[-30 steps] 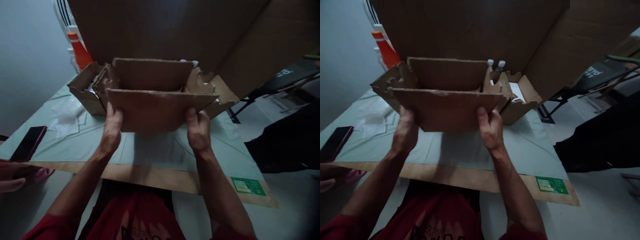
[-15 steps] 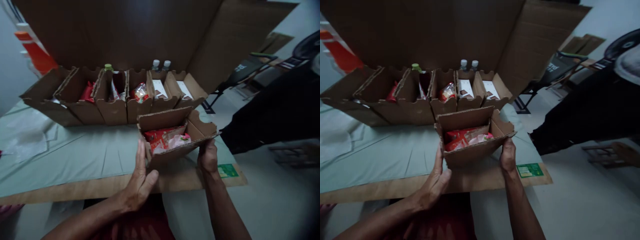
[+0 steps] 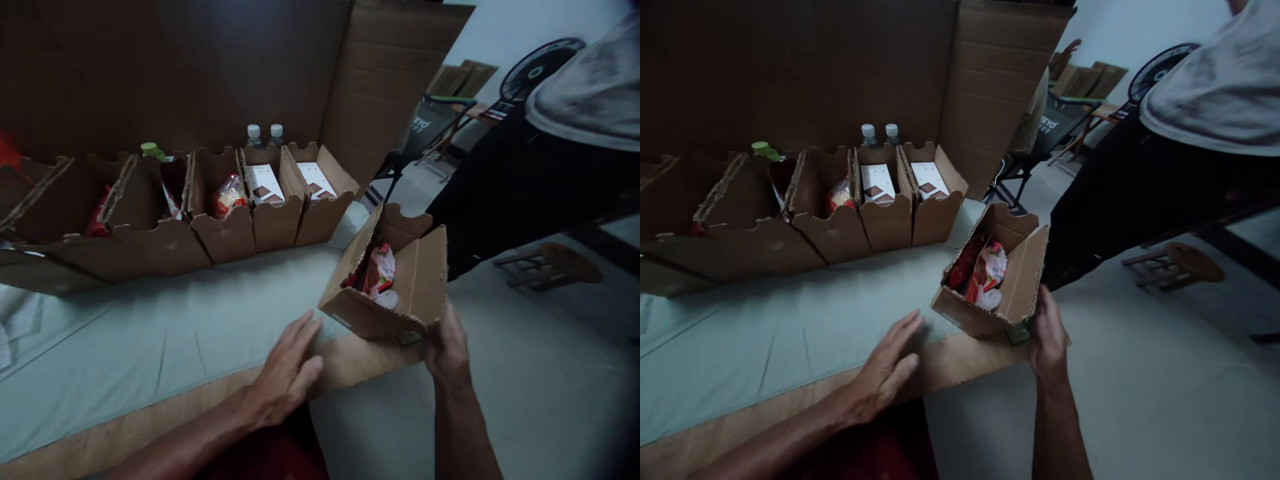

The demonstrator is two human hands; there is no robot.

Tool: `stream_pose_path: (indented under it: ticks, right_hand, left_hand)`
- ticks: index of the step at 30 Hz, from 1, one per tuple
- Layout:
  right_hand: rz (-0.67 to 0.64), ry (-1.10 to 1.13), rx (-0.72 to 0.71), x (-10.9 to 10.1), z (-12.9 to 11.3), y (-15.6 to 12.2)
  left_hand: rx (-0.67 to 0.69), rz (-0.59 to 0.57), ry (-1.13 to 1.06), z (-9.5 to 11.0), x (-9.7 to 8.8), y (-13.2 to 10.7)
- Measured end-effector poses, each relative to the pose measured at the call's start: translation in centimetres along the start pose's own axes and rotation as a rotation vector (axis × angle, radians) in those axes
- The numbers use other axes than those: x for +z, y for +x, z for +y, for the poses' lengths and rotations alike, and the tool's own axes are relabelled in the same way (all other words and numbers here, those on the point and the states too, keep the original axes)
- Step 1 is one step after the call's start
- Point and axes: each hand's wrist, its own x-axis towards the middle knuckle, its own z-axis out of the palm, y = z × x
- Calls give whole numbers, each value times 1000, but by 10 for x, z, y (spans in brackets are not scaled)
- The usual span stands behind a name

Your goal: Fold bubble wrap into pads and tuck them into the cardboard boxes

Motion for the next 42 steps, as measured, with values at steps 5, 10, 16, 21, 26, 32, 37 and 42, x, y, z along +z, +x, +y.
stream_pose_path:
  ticks: [5,10,16,21,26,32,37,42]
  right_hand:
    - [-237,-289,142,25,8,-46]
    - [-164,-305,132,26,9,36]
    - [-328,-95,119,26,21,170]
    - [-377,-13,83,72,29,220]
    - [-373,-49,35,78,24,219]
    - [140,-339,-285,83,-43,160]
    - [-272,-580,-459,156,-107,149]
    - [-288,-729,-449,162,-127,133]
  left_hand:
    - [-16,271,284,-44,-19,-18]
    - [88,365,524,-59,-21,-35]
    - [102,414,616,-62,-16,-42]
    - [77,411,632,-61,-15,-39]
    - [39,428,593,-61,-14,-39]
    - [35,455,543,-60,-14,-39]
    - [25,450,557,-58,-16,-38]
    - [55,492,516,-59,-15,-41]
